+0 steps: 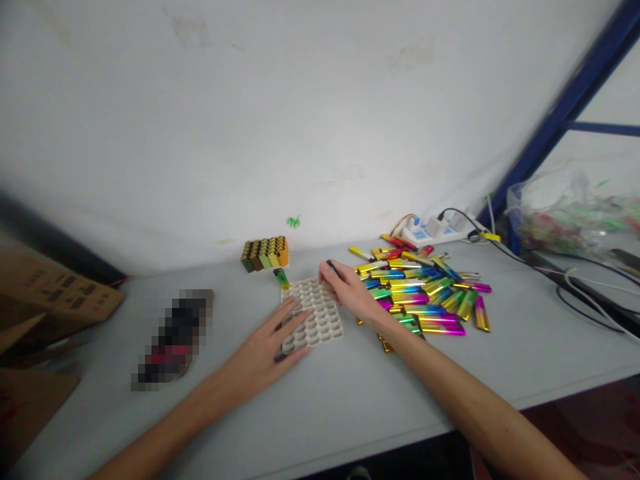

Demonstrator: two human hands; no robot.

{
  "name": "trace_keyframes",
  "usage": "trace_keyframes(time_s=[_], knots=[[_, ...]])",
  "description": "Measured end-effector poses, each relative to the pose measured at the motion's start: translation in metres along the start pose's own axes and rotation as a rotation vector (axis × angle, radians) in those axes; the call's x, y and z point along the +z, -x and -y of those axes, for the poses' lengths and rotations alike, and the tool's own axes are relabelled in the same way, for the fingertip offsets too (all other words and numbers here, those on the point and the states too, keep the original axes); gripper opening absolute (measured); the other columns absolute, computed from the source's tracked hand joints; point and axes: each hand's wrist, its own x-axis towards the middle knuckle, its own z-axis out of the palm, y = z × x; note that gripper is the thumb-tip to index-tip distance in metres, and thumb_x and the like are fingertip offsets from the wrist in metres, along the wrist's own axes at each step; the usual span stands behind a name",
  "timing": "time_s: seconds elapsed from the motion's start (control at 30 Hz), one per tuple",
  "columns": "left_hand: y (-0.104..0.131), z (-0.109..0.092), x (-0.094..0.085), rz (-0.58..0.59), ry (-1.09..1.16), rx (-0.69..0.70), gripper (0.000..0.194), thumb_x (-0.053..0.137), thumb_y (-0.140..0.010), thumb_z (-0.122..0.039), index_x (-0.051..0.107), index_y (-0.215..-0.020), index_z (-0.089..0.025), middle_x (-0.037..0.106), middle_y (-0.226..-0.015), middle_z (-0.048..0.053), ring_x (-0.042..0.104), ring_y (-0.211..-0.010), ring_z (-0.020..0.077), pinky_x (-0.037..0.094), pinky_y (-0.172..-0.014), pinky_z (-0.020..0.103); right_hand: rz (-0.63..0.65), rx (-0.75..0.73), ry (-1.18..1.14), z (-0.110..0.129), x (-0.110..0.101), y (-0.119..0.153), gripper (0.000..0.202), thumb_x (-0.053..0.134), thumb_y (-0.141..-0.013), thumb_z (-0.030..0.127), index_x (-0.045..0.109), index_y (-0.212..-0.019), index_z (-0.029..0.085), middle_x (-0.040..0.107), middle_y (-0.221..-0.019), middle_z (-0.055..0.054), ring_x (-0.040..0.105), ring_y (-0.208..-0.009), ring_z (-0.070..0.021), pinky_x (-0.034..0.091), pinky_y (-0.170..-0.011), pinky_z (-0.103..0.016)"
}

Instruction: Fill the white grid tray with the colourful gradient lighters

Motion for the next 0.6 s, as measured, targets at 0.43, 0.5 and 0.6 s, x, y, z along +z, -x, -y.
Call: trace_keyframes(time_s=[0.43, 0.5, 0.6], knots=[[-0.002, 0.003, 0.000, -0.036, 0.022, 0.028, 0.055, 0.063, -0.099, -0.044, 0.055, -0.149, -0.023, 0.045, -0.160, 0.015, 0.041, -0.150, 0.0334, 0.041, -0.121, 0.054, -0.161, 0.099, 0.054, -0.012, -0.002, -0.003, 0.049, 0.045, -0.093, 0.052, 0.034, -0.054, 0.025, 0.026, -0.046, 0.006, 0.018, -0.040, -0.0097, 0.015, -0.036, -0.025], [-0.002, 0.004, 0.000, -0.035, 0.018, 0.028, 0.055, 0.063, -0.099, -0.044, 0.054, -0.149, -0.024, 0.045, -0.160, 0.014, 0.041, -0.150, 0.0329, 0.042, -0.121, 0.053, -0.141, 0.112, 0.043, -0.013, -0.002, -0.003, 0.050, 0.044, -0.094, 0.055, 0.034, -0.055, 0.025, 0.026, -0.047, 0.006, 0.018, -0.040, -0.0098, 0.015, -0.037, -0.025], [-0.002, 0.003, 0.000, -0.026, 0.005, 0.024, 0.055, 0.062, -0.099, -0.045, 0.054, -0.149, -0.023, 0.044, -0.161, 0.014, 0.041, -0.150, 0.0323, 0.041, -0.121, 0.053, -0.133, 0.128, 0.022, -0.016, -0.003, -0.005, 0.055, 0.043, -0.094, 0.066, 0.039, -0.059, 0.024, 0.027, -0.049, 0.007, 0.020, -0.041, -0.0095, 0.015, -0.038, -0.024]])
